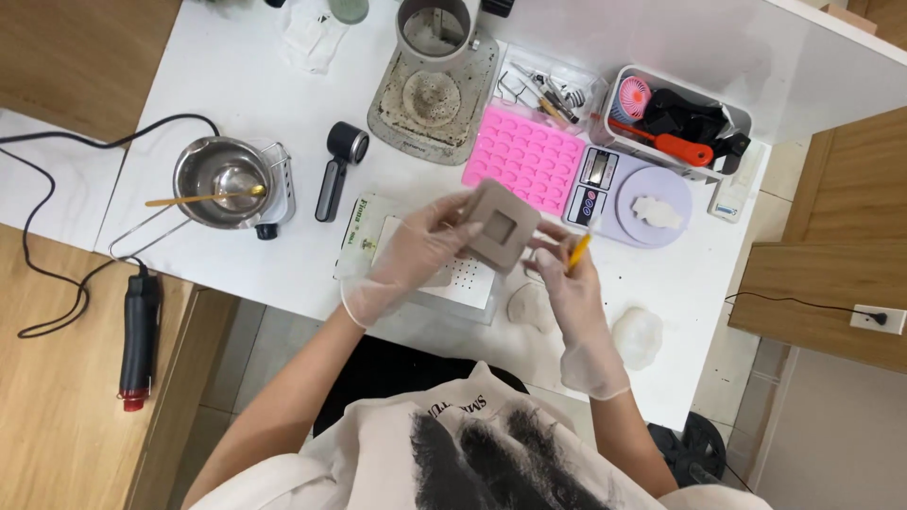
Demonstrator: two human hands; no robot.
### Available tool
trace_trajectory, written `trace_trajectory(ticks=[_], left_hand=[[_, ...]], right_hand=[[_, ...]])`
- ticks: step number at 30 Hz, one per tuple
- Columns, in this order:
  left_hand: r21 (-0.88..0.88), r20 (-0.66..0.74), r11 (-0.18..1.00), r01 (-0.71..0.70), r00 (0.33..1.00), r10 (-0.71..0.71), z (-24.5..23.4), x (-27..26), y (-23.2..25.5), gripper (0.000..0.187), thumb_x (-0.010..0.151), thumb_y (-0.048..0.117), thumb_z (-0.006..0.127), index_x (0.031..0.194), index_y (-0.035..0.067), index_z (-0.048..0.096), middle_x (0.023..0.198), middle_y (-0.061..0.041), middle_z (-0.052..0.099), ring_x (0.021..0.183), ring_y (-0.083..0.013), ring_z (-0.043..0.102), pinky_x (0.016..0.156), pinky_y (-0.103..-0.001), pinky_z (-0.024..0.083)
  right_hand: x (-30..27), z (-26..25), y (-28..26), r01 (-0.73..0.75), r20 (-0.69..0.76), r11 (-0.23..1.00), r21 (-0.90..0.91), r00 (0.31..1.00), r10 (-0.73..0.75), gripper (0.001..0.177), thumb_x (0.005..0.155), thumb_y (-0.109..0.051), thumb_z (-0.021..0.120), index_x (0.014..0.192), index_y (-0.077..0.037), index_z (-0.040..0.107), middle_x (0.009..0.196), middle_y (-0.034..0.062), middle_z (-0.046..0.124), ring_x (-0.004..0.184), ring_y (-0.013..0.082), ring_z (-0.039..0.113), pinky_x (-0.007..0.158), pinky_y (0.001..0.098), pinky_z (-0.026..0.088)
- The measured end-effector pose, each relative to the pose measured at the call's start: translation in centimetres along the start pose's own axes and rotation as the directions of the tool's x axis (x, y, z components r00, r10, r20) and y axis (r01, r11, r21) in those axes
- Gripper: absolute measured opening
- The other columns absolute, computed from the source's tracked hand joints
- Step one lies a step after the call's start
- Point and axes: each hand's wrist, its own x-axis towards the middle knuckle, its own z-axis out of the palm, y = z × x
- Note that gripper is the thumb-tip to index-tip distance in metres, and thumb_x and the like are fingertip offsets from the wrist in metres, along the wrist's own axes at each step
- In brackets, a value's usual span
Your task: Shaping and melting wax components using a heater and heat gun at a workbench.
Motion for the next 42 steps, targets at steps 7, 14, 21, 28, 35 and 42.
trace_trajectory(ticks=[7, 14, 21, 28, 35, 42], left_hand=[[0.521, 0.130, 0.780, -0.348, 0.935, 0.330, -1.2, -4.9, -1.2, 0.076, 0.088, 0.045, 0.081, 0.151, 0.016, 0.051, 0.128, -0.010, 0.070, 0.109, -0.0240, 0.074, 0.096, -0.037, 0.062], [0.943, 0.333, -0.089, -0.322, 0.926, 0.175, -5.7, -3.1, -0.6, 0.131, 0.057, 0.080, 0.073, 0.159, 0.019, 0.017, 0.164, -0.010, 0.030, 0.152, -0.0300, 0.020, 0.115, -0.065, 0.001], [0.886, 0.441, 0.049, -0.461, 0.871, 0.218, -7.8, -1.4, -1.3, 0.106, 0.067, 0.073, 0.077, 0.147, 0.012, 0.046, 0.141, -0.012, 0.053, 0.140, -0.0290, 0.041, 0.120, -0.058, 0.016], [0.825, 0.376, 0.292, -0.484, 0.856, 0.356, -9.4, -0.8, 0.3, 0.078, 0.071, 0.044, 0.087, 0.134, 0.010, 0.058, 0.133, -0.015, 0.062, 0.127, -0.0315, 0.053, 0.110, -0.044, 0.036], [0.328, -0.042, 0.936, -0.128, 0.988, 0.149, -11.1, -2.1, -0.1, 0.041, 0.089, 0.021, 0.076, 0.123, 0.005, 0.058, 0.107, -0.009, 0.074, 0.095, -0.0194, 0.073, 0.085, -0.032, 0.055], [-0.554, -0.204, 0.832, -0.036, 0.975, -0.093, -19.1, -5.1, -0.8, 0.042, 0.090, 0.009, 0.070, 0.131, 0.011, 0.064, 0.112, -0.008, 0.070, 0.101, -0.0156, 0.071, 0.097, -0.028, 0.059]], right_hand=[[-0.2, -1.3, 4.7, -0.189, -0.169, 0.982, -0.006, 0.968, 0.186, 0.041, 0.093, -0.016, 0.075, 0.074, -0.018, 0.039, 0.076, -0.0053, 0.055, 0.073, 0.0044, 0.057, 0.066, 0.0228, 0.052], [-1.4, -3.7, 6.6, -0.254, -0.299, 0.964, -0.075, 0.928, 0.221, 0.034, 0.090, -0.020, 0.077, 0.076, -0.016, 0.047, 0.075, -0.0046, 0.055, 0.067, 0.0049, 0.051, 0.059, 0.0214, 0.044], [-2.9, -2.3, 8.7, -0.312, -0.312, 0.936, -0.159, 0.916, 0.253, 0.033, 0.087, -0.025, 0.080, 0.079, -0.013, 0.050, 0.075, -0.0037, 0.056, 0.066, 0.0062, 0.050, 0.057, 0.0231, 0.042], [-3.8, 0.4, 7.3, -0.363, -0.359, 0.908, -0.207, 0.892, 0.275, 0.034, 0.091, -0.028, 0.079, 0.088, -0.007, 0.053, 0.078, 0.0030, 0.056, 0.067, 0.0121, 0.048, 0.055, 0.0281, 0.040], [-1.8, 2.3, 9.3, -0.249, -0.254, 0.923, -0.294, 0.951, 0.175, 0.034, 0.090, -0.023, 0.082, 0.087, -0.005, 0.054, 0.080, -0.0042, 0.057, 0.073, 0.0053, 0.051, 0.062, 0.0229, 0.047], [-0.5, 4.5, 4.1, -0.292, -0.347, 0.927, -0.236, 0.916, 0.200, 0.023, 0.087, -0.023, 0.076, 0.099, -0.006, 0.065, 0.080, -0.0019, 0.067, 0.066, 0.0070, 0.060, 0.056, 0.0246, 0.050]])
